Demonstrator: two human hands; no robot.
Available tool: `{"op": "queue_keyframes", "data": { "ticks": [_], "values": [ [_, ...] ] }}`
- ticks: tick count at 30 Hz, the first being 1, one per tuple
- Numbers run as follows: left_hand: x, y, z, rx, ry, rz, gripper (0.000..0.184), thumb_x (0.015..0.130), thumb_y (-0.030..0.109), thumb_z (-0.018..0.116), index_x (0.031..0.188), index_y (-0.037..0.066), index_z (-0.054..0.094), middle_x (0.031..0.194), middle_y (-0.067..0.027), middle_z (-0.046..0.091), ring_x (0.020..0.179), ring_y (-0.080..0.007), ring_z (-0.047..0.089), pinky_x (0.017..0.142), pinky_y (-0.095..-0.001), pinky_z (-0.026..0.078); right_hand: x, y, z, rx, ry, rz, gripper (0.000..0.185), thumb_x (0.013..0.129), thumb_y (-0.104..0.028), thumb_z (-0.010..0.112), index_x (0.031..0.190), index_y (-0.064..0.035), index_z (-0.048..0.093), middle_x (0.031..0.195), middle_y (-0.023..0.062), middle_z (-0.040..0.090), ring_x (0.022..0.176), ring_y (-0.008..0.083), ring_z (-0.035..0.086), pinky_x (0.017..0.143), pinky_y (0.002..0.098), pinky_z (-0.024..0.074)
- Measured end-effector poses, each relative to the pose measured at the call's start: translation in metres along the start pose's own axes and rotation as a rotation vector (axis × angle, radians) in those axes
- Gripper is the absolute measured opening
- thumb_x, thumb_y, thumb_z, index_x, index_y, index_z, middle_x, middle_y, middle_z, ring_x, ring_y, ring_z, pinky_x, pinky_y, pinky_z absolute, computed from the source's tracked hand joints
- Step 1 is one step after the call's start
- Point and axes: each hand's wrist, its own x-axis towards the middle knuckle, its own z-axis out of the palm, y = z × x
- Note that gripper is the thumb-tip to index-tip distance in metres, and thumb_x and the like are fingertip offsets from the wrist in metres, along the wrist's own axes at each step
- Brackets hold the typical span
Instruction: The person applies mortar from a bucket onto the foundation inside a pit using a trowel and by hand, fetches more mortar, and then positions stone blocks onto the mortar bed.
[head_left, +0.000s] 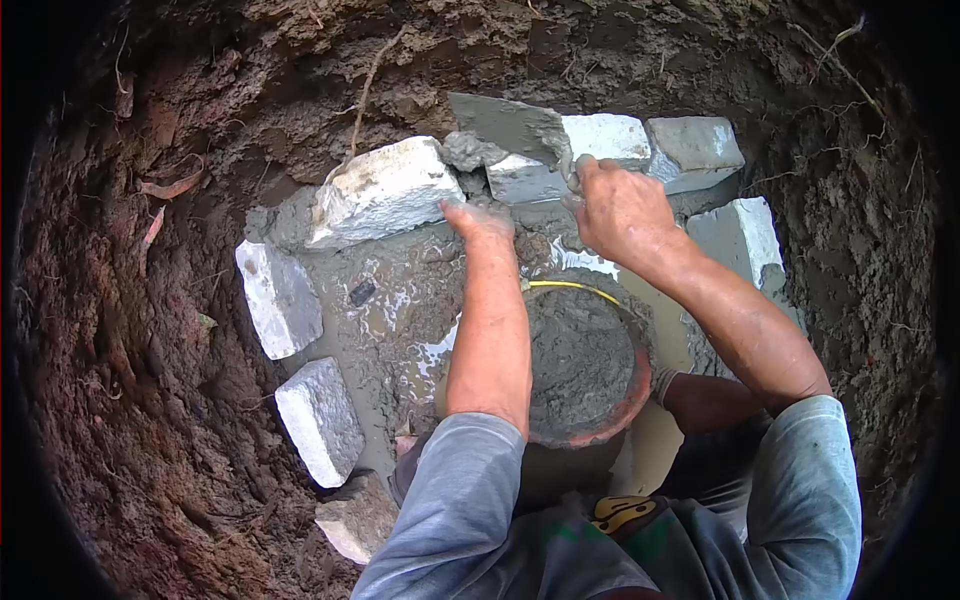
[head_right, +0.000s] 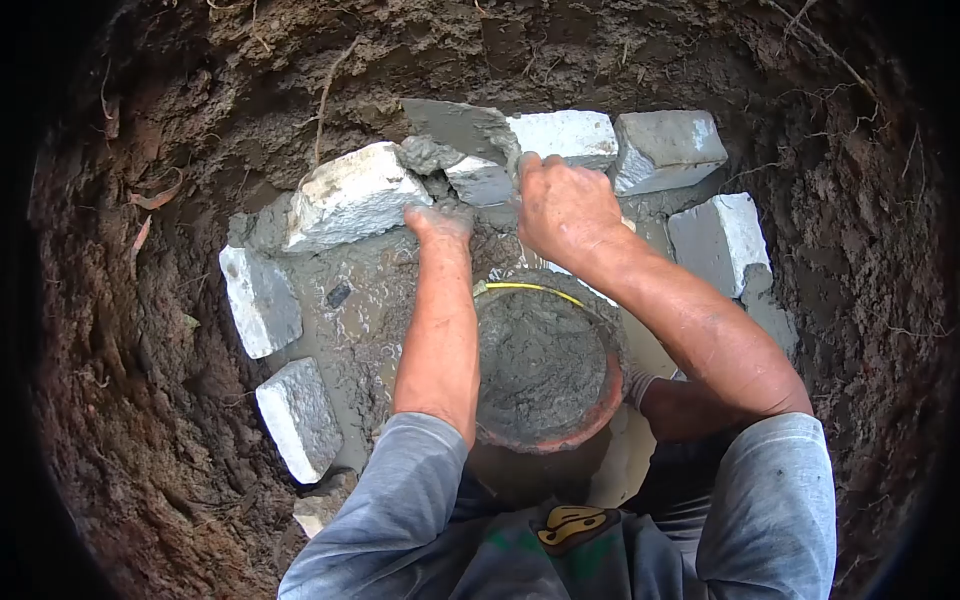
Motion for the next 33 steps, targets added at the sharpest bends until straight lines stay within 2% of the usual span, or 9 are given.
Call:
{"op": "queue_keyframes", "data": {
  "ticks": [6,10,12,17,20,23,26,28,33],
  "values": [
    [-0.012,0.002,0.008,0.049,-0.070,0.049,0.069,0.089,0.058,0.018,0.143,0.016,0.032,0.150,-0.0136,0.023,0.139,-0.0362,0.018,0.109,-0.0609,0.012,0.008,-0.001,-0.002,0.012,0.158,-0.001,0.026,0.080,-0.018,0.064,0.093,0.0012,0.053,0.087,0.0214,0.062,0.077,0.0391,0.063,0.069,0.0468,0.0516],
    [-0.022,0.000,0.005,0.114,-0.054,-0.007,0.077,0.090,0.058,0.023,0.148,0.008,0.013,0.153,-0.0187,0.010,0.141,-0.0363,0.010,0.113,-0.0553,0.007,-0.022,0.026,-0.020,0.079,0.138,-0.008,0.026,0.077,-0.020,0.064,0.088,0.0023,0.056,0.077,0.0226,0.062,0.078,0.0398,0.063,0.071,0.0450,0.0508],
    [-0.023,0.013,-0.014,0.238,-0.115,-0.105,0.094,0.086,0.064,0.037,0.148,0.005,0.000,0.154,-0.0212,0.000,0.141,-0.0396,0.004,0.114,-0.0493,0.005,-0.054,0.045,-0.041,0.127,0.021,-0.029,0.030,0.078,-0.025,0.065,0.087,0.0023,0.057,0.074,0.0233,0.061,0.079,0.0418,0.061,0.071,0.0470,0.0483],
    [-0.078,0.072,-0.046,0.875,-0.317,0.064,0.074,0.092,0.051,0.038,0.146,0.003,0.022,0.140,-0.0204,0.041,0.134,-0.0356,0.032,0.110,-0.0481,0.018,-0.131,0.040,-0.070,-0.125,-0.528,-0.128,0.028,0.077,-0.019,0.063,0.094,0.0034,0.057,0.079,0.0205,0.064,0.077,0.0364,0.064,0.071,0.0430,0.0516],
    [-0.111,0.084,-0.069,1.259,-0.144,0.185,0.068,0.090,0.053,0.046,0.137,0.003,0.042,0.130,-0.0175,0.054,0.124,-0.0316,0.047,0.106,-0.0478,0.025,-0.149,0.018,-0.021,-0.422,-0.764,-0.251,0.029,0.080,-0.016,0.059,0.101,0.0039,0.057,0.091,0.0157,0.066,0.083,0.0271,0.067,0.069,0.0379,0.0549],
    [-0.155,0.078,-0.094,1.263,-0.167,0.045,0.067,0.088,0.056,0.050,0.132,0.004,0.049,0.125,-0.0152,0.058,0.117,-0.0264,0.052,0.102,-0.0457,0.031,-0.141,0.003,0.040,-0.581,-0.712,-0.199,0.029,0.086,-0.017,0.053,0.107,0.0021,0.058,0.093,0.0109,0.067,0.086,0.0238,0.066,0.066,0.0375,0.0548],
    [-0.163,0.049,-0.148,1.305,-0.299,0.281,0.045,0.090,0.030,0.062,0.126,0.005,0.053,0.122,-0.0070,0.057,0.109,-0.0175,0.054,0.093,-0.0316,0.042,-0.124,0.006,0.096,-0.497,-0.637,-0.281,0.029,0.088,-0.017,0.049,0.107,0.0023,0.059,0.092,0.0108,0.068,0.085,0.0241,0.067,0.065,0.0377,0.0546],
    [-0.159,0.042,-0.165,0.857,-0.345,0.146,0.035,0.092,0.026,0.059,0.121,0.006,0.056,0.118,-0.0056,0.059,0.107,-0.0155,0.054,0.091,-0.0304,0.044,-0.136,0.008,0.120,-0.381,-0.642,-0.270,0.028,0.088,-0.017,0.048,0.105,0.0023,0.059,0.089,0.0124,0.068,0.083,0.0249,0.068,0.065,0.0381,0.0545],
    [-0.148,0.023,-0.176,0.867,-0.329,0.262,0.026,0.095,0.020,0.055,0.116,0.006,0.058,0.112,-0.0045,0.061,0.102,-0.0136,0.055,0.088,-0.0292,0.045,-0.165,0.015,0.120,-0.112,-0.713,-0.157,0.026,0.085,-0.016,0.045,0.097,0.0017,0.060,0.082,0.0180,0.067,0.077,0.0309,0.068,0.069,0.0407,0.0540]
  ]
}}
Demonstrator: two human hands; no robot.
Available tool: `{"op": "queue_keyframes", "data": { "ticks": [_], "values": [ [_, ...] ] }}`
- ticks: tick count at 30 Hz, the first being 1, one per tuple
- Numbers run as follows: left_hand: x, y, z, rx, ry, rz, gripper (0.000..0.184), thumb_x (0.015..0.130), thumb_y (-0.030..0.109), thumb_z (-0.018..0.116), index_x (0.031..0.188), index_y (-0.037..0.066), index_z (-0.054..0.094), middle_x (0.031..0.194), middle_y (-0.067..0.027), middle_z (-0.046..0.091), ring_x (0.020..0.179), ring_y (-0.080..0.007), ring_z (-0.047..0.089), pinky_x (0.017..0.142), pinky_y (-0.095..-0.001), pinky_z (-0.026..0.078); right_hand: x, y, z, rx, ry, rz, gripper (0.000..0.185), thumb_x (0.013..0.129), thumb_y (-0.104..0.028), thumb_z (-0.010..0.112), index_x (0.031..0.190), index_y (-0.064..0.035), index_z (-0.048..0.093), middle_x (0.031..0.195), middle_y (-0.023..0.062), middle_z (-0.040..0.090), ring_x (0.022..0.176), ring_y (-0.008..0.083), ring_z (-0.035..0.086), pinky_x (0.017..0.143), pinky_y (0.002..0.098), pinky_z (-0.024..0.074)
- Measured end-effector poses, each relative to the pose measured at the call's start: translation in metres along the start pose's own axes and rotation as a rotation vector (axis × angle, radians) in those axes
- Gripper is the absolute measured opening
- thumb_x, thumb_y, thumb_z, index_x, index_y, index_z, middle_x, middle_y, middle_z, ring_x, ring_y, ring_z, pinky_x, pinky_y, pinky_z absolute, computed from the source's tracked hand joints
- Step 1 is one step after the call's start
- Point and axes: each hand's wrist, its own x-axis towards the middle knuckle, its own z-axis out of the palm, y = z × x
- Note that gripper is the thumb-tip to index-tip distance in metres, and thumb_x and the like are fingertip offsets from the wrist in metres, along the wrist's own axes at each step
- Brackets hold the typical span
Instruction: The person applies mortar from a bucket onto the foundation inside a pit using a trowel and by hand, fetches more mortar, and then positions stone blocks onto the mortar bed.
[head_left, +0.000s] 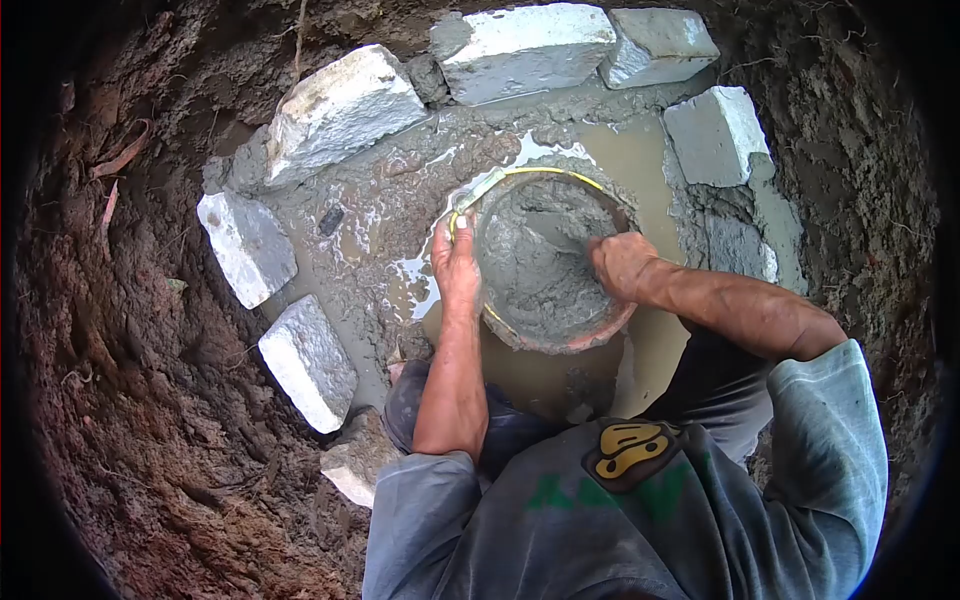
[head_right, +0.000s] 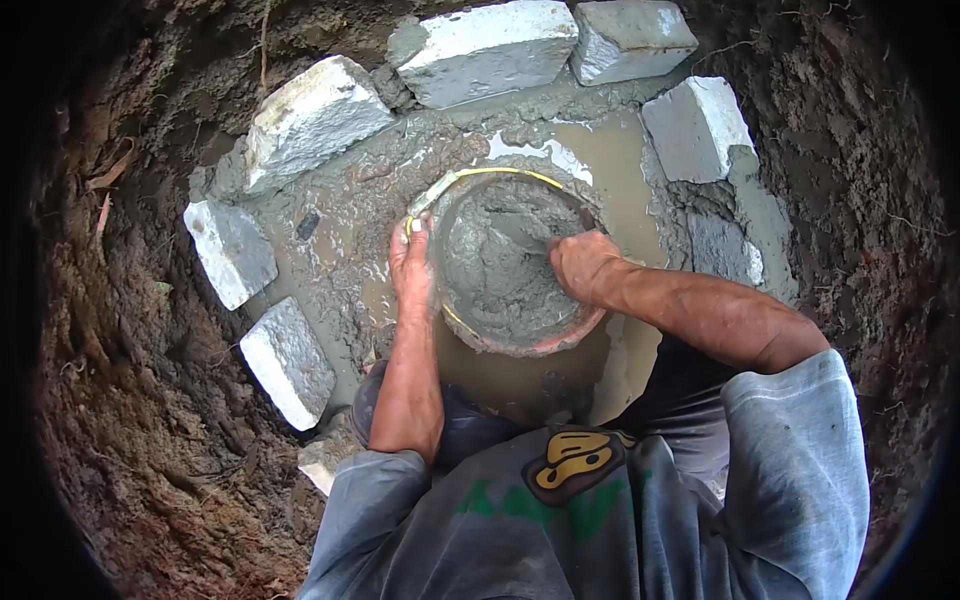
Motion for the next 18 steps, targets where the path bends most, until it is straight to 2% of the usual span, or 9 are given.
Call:
{"op": "queue_keyframes", "data": {
  "ticks": [5,8,10,14,17,18],
  "values": [
    [-0.009,0.015,0.030,-0.093,0.100,0.014,0.022,0.096,0.018,0.053,0.110,0.003,0.059,0.105,-0.0041,0.062,0.096,-0.0120,0.056,0.086,-0.0274,0.045,0.020,-0.006,0.033,0.201,-0.066,0.006,0.024,0.077,-0.015,0.052,0.091,0.0023,0.061,0.085,0.0203,0.067,0.079,0.0364,0.066,0.074,0.0448,0.0526],
    [0.001,0.015,0.031,-0.105,0.064,-0.025,0.022,0.095,0.017,0.054,0.111,0.003,0.060,0.106,-0.0056,0.062,0.098,-0.0133,0.056,0.089,-0.0288,0.044,0.020,-0.010,0.051,0.268,-0.068,-0.017,0.029,0.073,-0.019,0.060,0.094,0.0011,0.057,0.074,0.0211,0.065,0.078,0.0362,0.066,0.075,0.0453,0.0518],
    [0.001,0.018,0.037,-0.152,0.023,-0.016,0.022,0.094,0.015,0.054,0.111,0.003,0.060,0.106,-0.0064,0.062,0.100,-0.0146,0.056,0.091,-0.0294,0.043,0.004,-0.010,0.034,0.252,-0.038,-0.037,0.031,0.072,-0.019,0.061,0.095,0.0001,0.058,0.074,0.0213,0.065,0.079,0.0379,0.065,0.075,0.0457,0.0511],
    [0.002,0.024,0.045,-0.239,0.020,-0.181,0.025,0.092,0.014,0.055,0.113,0.001,0.058,0.109,-0.0082,0.062,0.103,-0.0170,0.057,0.095,-0.0302,0.042,-0.022,0.015,0.003,0.227,-0.104,-0.085,0.029,0.073,-0.021,0.061,0.091,0.0017,0.060,0.080,0.0225,0.065,0.087,0.0392,0.064,0.081,0.0449,0.0489],
    [0.011,0.035,0.041,-0.358,0.035,-0.288,0.026,0.090,0.008,0.055,0.113,-0.003,0.057,0.107,-0.0098,0.062,0.100,-0.0165,0.059,0.091,-0.0299,0.044,-0.023,0.038,-0.013,0.299,-0.088,-0.145,0.030,0.070,-0.022,0.067,0.090,-0.0004,0.061,0.079,0.0209,0.065,0.086,0.0380,0.063,0.077,0.0414,0.0501],
    [0.016,0.029,0.035,-0.308,0.056,-0.320,0.027,0.089,0.014,0.054,0.112,0.000,0.058,0.110,-0.0103,0.062,0.103,-0.0188,0.057,0.096,-0.0323,0.042,-0.019,0.047,-0.016,0.350,-0.107,-0.158,0.029,0.069,-0.021,0.067,0.089,-0.0009,0.061,0.078,0.0204,0.065,0.085,0.0377,0.063,0.075,0.0413,0.0497]
  ]
}}
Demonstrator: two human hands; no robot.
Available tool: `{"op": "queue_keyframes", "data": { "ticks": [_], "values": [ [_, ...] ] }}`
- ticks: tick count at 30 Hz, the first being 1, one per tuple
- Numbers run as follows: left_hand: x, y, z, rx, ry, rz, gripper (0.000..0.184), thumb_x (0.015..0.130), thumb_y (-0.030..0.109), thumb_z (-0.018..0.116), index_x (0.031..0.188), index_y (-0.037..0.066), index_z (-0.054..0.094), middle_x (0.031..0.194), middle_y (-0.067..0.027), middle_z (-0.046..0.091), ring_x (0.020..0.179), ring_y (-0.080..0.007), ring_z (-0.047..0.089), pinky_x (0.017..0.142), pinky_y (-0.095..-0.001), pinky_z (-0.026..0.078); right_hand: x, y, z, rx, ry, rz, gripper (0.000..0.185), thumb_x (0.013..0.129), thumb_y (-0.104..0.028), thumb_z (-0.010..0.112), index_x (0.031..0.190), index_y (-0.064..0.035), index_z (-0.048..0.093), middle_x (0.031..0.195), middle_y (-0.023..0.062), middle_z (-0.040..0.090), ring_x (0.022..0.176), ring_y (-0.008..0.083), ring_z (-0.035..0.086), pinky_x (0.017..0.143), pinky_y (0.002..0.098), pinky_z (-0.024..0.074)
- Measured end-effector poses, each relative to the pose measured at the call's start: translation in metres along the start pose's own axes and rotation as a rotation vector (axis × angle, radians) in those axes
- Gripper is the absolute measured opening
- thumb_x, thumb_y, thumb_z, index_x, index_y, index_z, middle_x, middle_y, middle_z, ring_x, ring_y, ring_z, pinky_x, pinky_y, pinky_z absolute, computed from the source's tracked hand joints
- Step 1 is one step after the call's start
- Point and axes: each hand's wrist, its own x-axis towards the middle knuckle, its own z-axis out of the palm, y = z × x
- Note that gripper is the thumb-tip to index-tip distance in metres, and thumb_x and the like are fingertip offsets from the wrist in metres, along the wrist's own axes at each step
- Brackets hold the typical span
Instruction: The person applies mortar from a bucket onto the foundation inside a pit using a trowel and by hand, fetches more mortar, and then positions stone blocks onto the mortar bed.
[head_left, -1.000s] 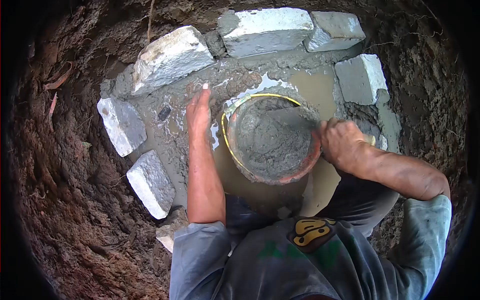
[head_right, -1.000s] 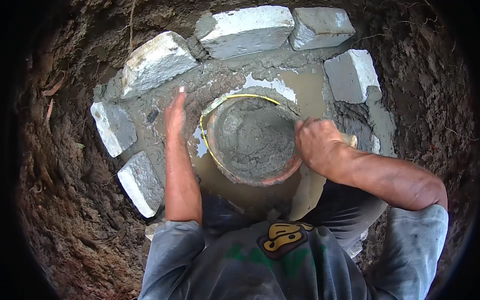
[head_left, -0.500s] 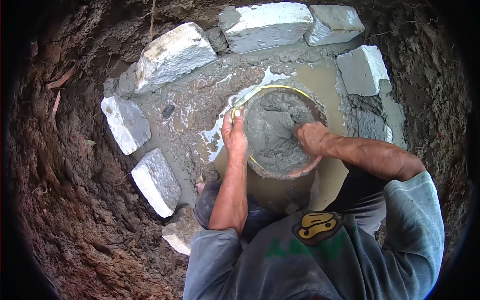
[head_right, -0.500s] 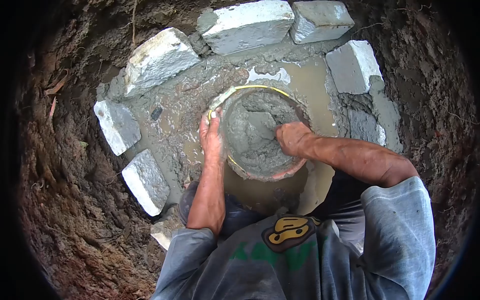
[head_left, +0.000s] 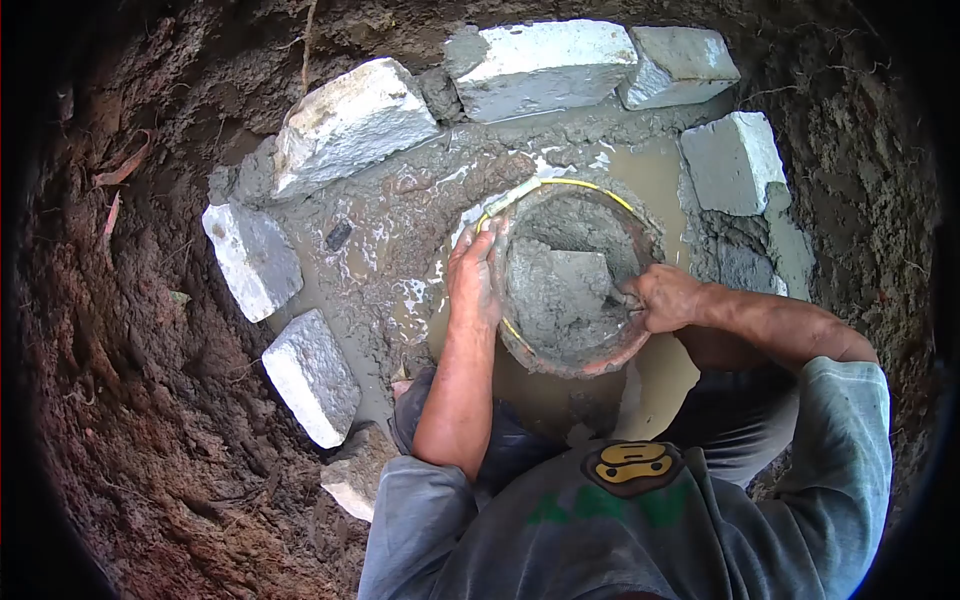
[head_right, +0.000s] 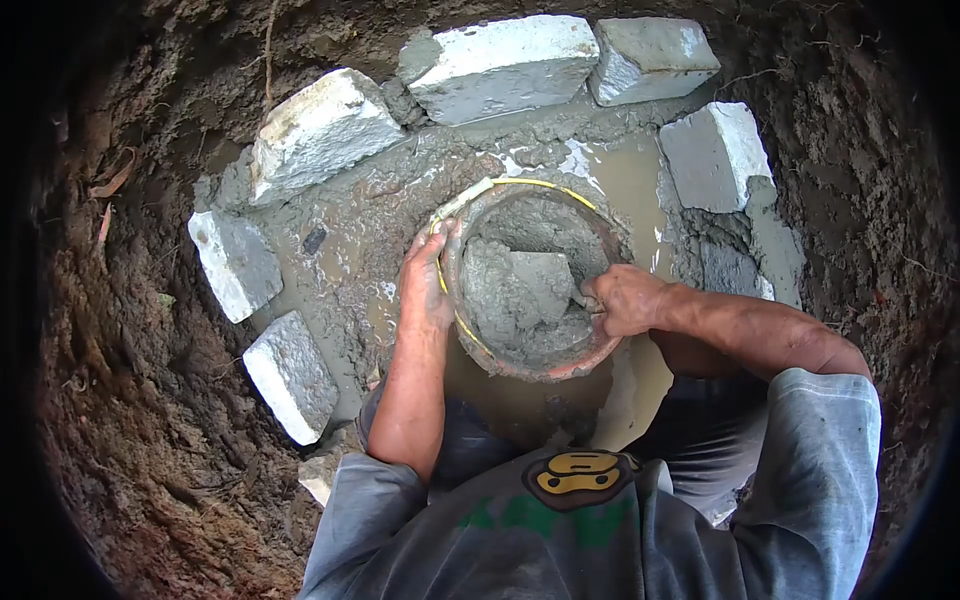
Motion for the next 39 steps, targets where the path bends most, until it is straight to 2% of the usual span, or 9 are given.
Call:
{"op": "queue_keyframes", "data": {
  "ticks": [7,11,12,18,21,26,29,33,39],
  "values": [
    [0.010,0.024,-0.031,-0.013,-0.040,-0.093,0.040,0.081,0.008,0.055,0.119,0.000,0.051,0.111,-0.0120,0.061,0.101,-0.0227,0.060,0.093,-0.0346,0.046,-0.016,0.011,-0.037,0.259,-0.033,-0.094,0.021,0.068,-0.014,0.066,0.081,0.0000,0.058,0.067,0.0176,0.059,0.068,0.0335,0.061,0.063,0.0416,0.0461],
    [0.018,0.044,-0.013,0.016,-0.001,0.062,0.061,0.079,0.019,0.055,0.133,-0.003,0.041,0.136,-0.0215,0.042,0.130,-0.0333,0.037,0.110,-0.0410,0.026,-0.052,0.002,-0.102,0.197,0.052,-0.079,0.020,0.067,-0.013,0.065,0.079,0.0008,0.057,0.063,0.0172,0.057,0.060,0.0317,0.058,0.058,0.0404,0.0441],
    [0.022,0.056,0.001,0.037,-0.051,0.047,0.073,0.083,0.033,0.050,0.142,-0.003,0.027,0.147,-0.0234,0.024,0.138,-0.0360,0.018,0.114,-0.0444,0.011,-0.058,-0.001,-0.121,0.179,0.076,-0.047,0.020,0.067,-0.013,0.065,0.078,0.0010,0.057,0.062,0.0173,0.056,0.058,0.0315,0.057,0.057,0.0402,0.0434],
    [0.123,0.062,0.049,-0.414,0.181,0.074,0.080,0.089,0.049,0.034,0.147,0.001,0.007,0.152,-0.0222,0.010,0.142,-0.0341,0.008,0.114,-0.0504,0.005,-0.033,-0.016,-0.224,-0.350,0.647,-0.202,0.025,0.067,-0.018,0.063,0.082,0.0020,0.058,0.064,0.0203,0.056,0.066,0.0385,0.059,0.065,0.0472,0.0462],
    [0.133,0.074,0.084,-0.620,0.205,0.108,0.075,0.089,0.059,0.025,0.146,0.009,0.021,0.150,-0.0167,0.020,0.138,-0.0333,0.021,0.112,-0.0509,0.017,0.005,-0.023,-0.243,-0.547,0.893,-0.246,0.025,0.068,-0.017,0.064,0.085,-0.0008,0.056,0.072,0.0174,0.059,0.073,0.0360,0.061,0.068,0.0466,0.0486],
    [0.152,0.078,0.109,-0.726,-0.162,0.305,0.074,0.089,0.064,0.014,0.137,0.017,0.044,0.138,-0.0069,0.046,0.131,-0.0296,0.036,0.110,-0.0516,0.024,0.094,-0.029,-0.210,-0.719,1.033,-0.080,0.020,0.073,-0.012,0.062,0.090,-0.0044,0.053,0.086,0.0139,0.056,0.084,0.0302,0.062,0.064,0.0410,0.0537],
    [0.156,0.084,0.108,-0.735,-0.209,0.374,0.057,0.089,0.051,0.033,0.124,0.012,0.055,0.129,-0.0097,0.053,0.120,-0.0322,0.047,0.104,-0.0533,0.033,0.092,-0.034,-0.203,-0.616,1.037,-0.037,0.020,0.073,-0.010,0.061,0.091,-0.0037,0.053,0.087,0.0145,0.057,0.084,0.0311,0.062,0.064,0.0410,0.0538],
    [0.153,0.080,0.108,-0.646,-0.065,0.271,0.056,0.090,0.052,0.035,0.125,0.013,0.054,0.131,-0.0088,0.052,0.121,-0.0306,0.046,0.104,-0.0528,0.033,0.067,-0.021,-0.201,-0.384,1.042,-0.043,0.022,0.072,-0.010,0.063,0.090,-0.0024,0.053,0.085,0.0149,0.057,0.082,0.0355,0.061,0.068,0.0470,0.0505],
    [0.125,0.078,0.129,-0.482,0.099,0.247,0.055,0.096,0.045,0.026,0.134,0.010,0.045,0.136,-0.0085,0.047,0.127,-0.0288,0.041,0.108,-0.0514,0.028,0.073,-0.013,-0.182,-0.366,1.061,-0.122,0.022,0.072,-0.013,0.065,0.089,-0.0034,0.054,0.083,0.0143,0.056,0.080,0.0331,0.062,0.069,0.0446,0.0509]
  ]
}}
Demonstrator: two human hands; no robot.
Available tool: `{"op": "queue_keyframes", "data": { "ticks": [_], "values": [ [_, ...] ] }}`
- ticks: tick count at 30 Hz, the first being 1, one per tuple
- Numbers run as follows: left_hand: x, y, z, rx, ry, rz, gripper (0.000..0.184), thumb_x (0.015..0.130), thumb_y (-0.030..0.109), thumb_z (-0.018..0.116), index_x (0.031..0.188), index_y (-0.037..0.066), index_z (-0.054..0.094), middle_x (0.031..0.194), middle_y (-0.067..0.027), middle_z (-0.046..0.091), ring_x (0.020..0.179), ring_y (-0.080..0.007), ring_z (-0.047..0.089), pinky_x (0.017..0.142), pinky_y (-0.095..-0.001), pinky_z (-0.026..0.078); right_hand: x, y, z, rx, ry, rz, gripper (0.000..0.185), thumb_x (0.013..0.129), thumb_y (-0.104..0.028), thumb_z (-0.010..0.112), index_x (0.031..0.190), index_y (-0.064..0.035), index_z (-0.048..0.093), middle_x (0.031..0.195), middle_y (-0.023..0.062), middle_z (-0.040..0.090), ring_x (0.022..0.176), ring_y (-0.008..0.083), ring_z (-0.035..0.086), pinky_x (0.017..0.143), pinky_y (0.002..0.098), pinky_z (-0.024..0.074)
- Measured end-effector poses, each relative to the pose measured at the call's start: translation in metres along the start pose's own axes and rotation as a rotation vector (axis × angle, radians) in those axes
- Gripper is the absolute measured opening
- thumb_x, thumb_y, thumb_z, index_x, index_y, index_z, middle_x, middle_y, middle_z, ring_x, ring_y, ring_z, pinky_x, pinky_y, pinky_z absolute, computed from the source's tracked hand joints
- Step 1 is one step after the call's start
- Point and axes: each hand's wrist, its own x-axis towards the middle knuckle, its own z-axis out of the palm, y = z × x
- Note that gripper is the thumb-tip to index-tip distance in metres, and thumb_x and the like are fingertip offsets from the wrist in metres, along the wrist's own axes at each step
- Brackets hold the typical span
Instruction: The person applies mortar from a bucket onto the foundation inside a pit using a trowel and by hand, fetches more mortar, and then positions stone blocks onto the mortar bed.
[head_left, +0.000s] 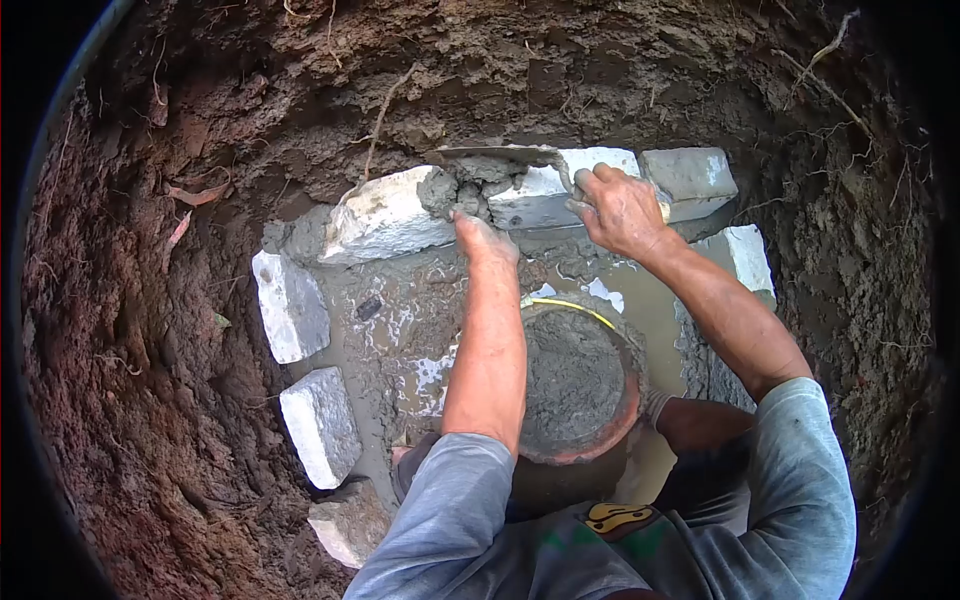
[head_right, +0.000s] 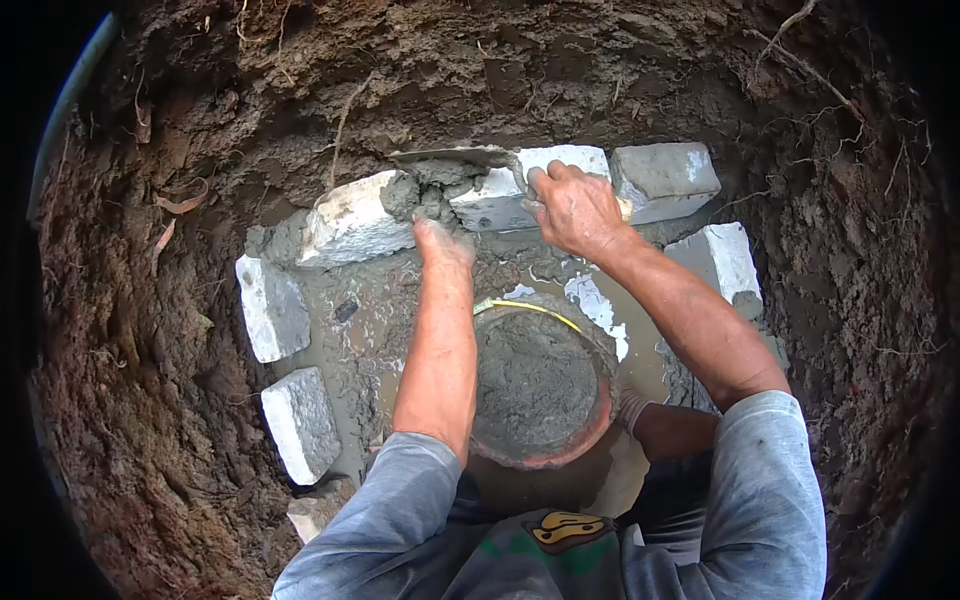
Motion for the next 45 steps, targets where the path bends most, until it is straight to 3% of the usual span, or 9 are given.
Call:
{"op": "queue_keyframes", "data": {
  "ticks": [13,16,20,24,26,30,37,40,45],
  "values": [
    [-0.020,0.016,0.021,-0.102,-0.069,0.088,0.048,0.092,0.046,0.039,0.120,0.010,0.054,0.119,-0.0079,0.057,0.113,-0.0268,0.051,0.101,-0.0467,0.036,0.007,-0.018,0.007,0.055,-0.033,0.005,0.021,0.073,-0.013,0.062,0.089,-0.0016,0.055,0.085,0.0183,0.060,0.081,0.0360,0.063,0.073,0.0462,0.0510],
    [-0.010,0.015,0.015,-0.030,-0.117,0.027,0.051,0.091,0.049,0.042,0.122,0.010,0.052,0.126,-0.0098,0.052,0.119,-0.0285,0.046,0.104,-0.0482,0.032,0.007,-0.014,-0.001,0.120,-0.043,0.132,0.022,0.076,-0.018,0.061,0.089,-0.0007,0.057,0.088,0.0209,0.063,0.084,0.0376,0.063,0.074,0.0469,0.0498],
    [-0.002,0.020,-0.002,0.045,-0.021,-0.088,0.059,0.090,0.051,0.042,0.129,0.007,0.044,0.144,-0.0147,0.031,0.135,-0.0366,0.024,0.111,-0.0519,0.016,-0.010,-0.005,-0.010,0.522,-0.197,0.613,0.035,0.085,-0.026,0.060,0.097,0.0061,0.057,0.086,0.0214,0.064,0.074,0.0336,0.065,0.071,0.0431,0.0501],
    [0.010,0.020,-0.008,0.088,-0.098,-0.117,0.066,0.088,0.052,0.042,0.136,0.006,0.035,0.151,-0.0175,0.015,0.140,-0.0416,0.005,0.113,-0.0531,0.003,-0.014,-0.029,-0.003,1.090,-0.353,0.967,0.041,0.090,-0.032,0.056,0.100,0.0084,0.055,0.066,0.0079,0.055,0.049,0.0151,0.054,0.043,0.0289,0.0433],
    [0.003,0.026,-0.002,0.058,-0.140,-0.109,0.072,0.088,0.047,0.043,0.143,0.004,0.025,0.152,-0.0180,0.014,0.140,-0.0401,0.007,0.113,-0.0521,0.005,-0.003,-0.051,0.001,0.989,-0.448,0.847,0.042,0.090,-0.033,0.056,0.095,0.0080,0.056,0.066,0.0078,0.056,0.051,0.0150,0.055,0.046,0.0302,0.0459],
    [0.002,0.033,-0.008,-0.015,-0.323,-0.083,0.078,0.088,0.045,0.041,0.146,0.002,0.014,0.153,-0.0185,0.010,0.141,-0.0390,0.006,0.113,-0.0512,0.005,0.012,-0.083,0.013,0.321,-0.326,0.345,0.035,0.083,-0.024,0.055,0.095,0.0089,0.058,0.084,0.0278,0.065,0.088,0.0399,0.065,0.083,0.0463,0.0493],
    [-0.013,0.041,-0.002,-0.012,-0.143,-0.186,0.074,0.089,0.040,0.037,0.147,0.002,0.011,0.153,-0.0214,0.008,0.141,-0.0391,0.004,0.113,-0.0523,0.002,0.005,-0.069,0.000,0.170,-0.104,0.164,0.033,0.083,-0.024,0.058,0.098,0.0041,0.057,0.079,0.0271,0.064,0.078,0.0448,0.062,0.074,0.0514,0.0483],
    [-0.007,0.035,-0.003,-0.008,-0.002,-0.174,0.071,0.086,0.043,0.041,0.143,0.004,0.026,0.148,-0.0179,0.023,0.138,-0.0358,0.020,0.112,-0.0529,0.012,0.015,-0.062,-0.014,0.263,-0.243,0.195,0.033,0.084,-0.025,0.056,0.097,0.0060,0.059,0.085,0.0297,0.063,0.081,0.0435,0.063,0.077,0.0501,0.0488],
    [-0.012,0.036,-0.010,-0.207,-0.314,-0.064,0.061,0.090,0.040,0.034,0.141,0.007,0.032,0.147,-0.0150,0.026,0.138,-0.0346,0.021,0.112,-0.0537,0.014,0.060,-0.048,-0.011,0.398,-0.530,0.156,0.056,0.088,-0.045,0.046,0.097,0.0076,0.063,0.089,0.0290,0.064,0.089,0.0409,0.062,0.080,0.0463,0.0480]
  ]
}}
